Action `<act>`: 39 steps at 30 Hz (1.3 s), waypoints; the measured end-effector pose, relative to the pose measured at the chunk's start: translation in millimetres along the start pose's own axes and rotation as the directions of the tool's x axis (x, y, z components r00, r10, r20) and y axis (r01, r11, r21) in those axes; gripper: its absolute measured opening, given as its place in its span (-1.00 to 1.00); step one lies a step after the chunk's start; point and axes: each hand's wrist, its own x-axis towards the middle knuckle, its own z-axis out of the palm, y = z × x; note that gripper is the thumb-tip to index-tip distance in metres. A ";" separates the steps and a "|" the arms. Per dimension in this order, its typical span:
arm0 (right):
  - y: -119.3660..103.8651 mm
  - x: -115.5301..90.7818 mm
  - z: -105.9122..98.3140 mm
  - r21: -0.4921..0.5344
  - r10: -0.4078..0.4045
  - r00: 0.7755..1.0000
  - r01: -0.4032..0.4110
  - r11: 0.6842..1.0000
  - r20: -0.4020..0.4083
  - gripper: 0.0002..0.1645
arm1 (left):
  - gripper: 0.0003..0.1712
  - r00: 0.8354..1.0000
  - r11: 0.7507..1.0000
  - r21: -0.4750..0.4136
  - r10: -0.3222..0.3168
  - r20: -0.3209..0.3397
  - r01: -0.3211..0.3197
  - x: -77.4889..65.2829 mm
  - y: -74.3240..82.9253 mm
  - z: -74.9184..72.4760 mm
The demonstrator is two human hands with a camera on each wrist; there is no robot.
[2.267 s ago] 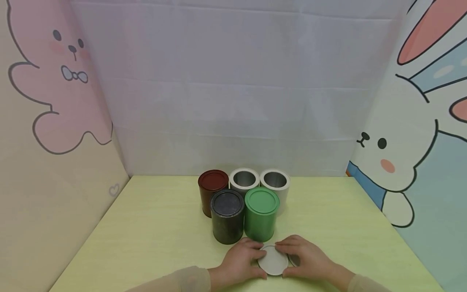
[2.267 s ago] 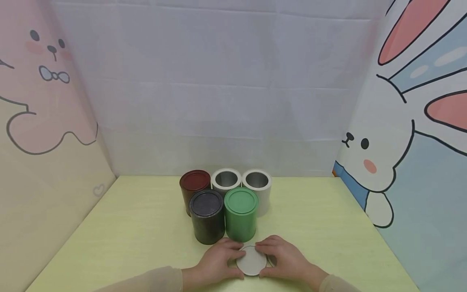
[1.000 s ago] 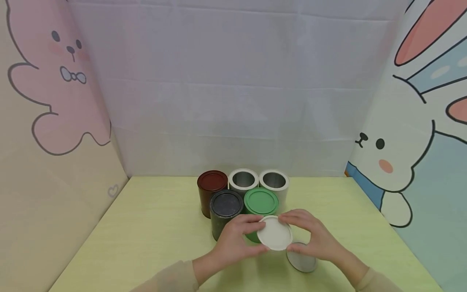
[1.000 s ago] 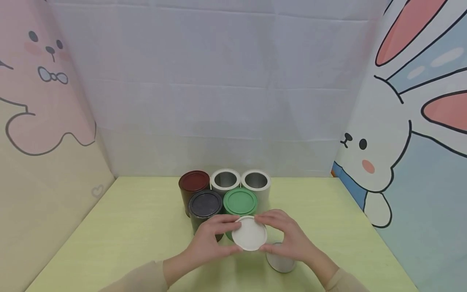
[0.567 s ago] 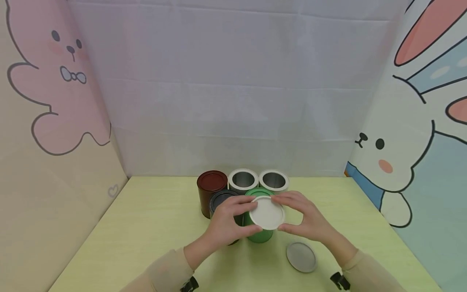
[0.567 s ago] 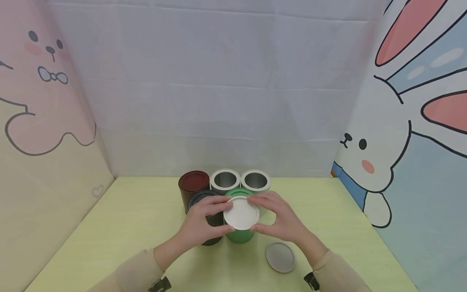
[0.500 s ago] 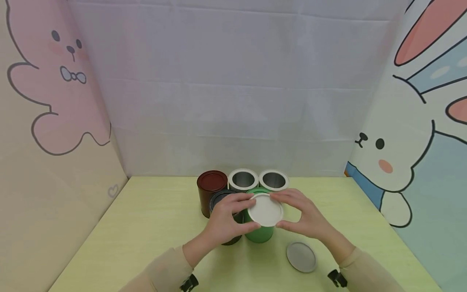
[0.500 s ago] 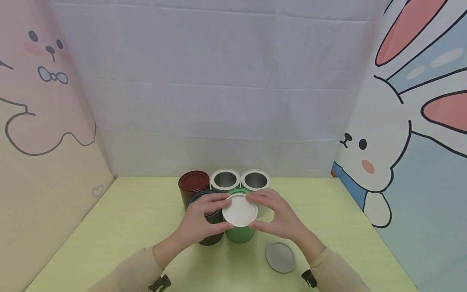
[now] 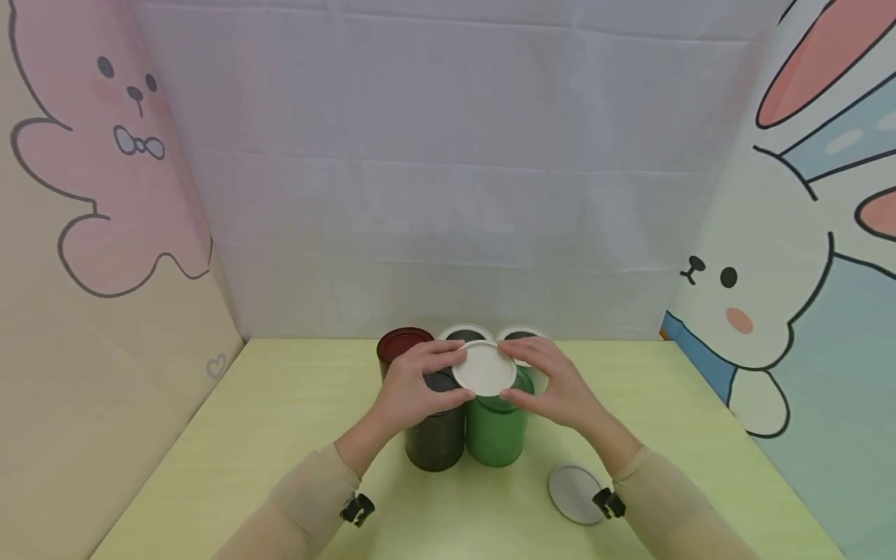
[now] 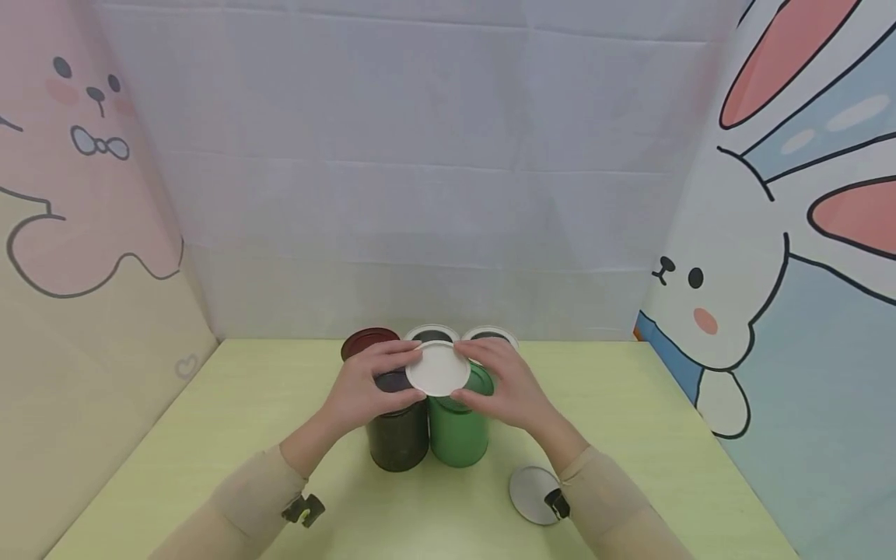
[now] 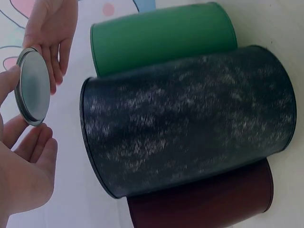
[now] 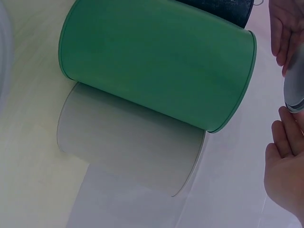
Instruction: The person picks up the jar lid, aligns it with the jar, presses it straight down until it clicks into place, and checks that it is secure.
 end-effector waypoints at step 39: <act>64.4 47.3 18.7 -0.064 0.268 0.944 -0.260 0.963 0.191 -0.31 | -0.41 0.939 0.963 -0.013 -0.259 0.225 0.269 51.1 -71.5 -11.3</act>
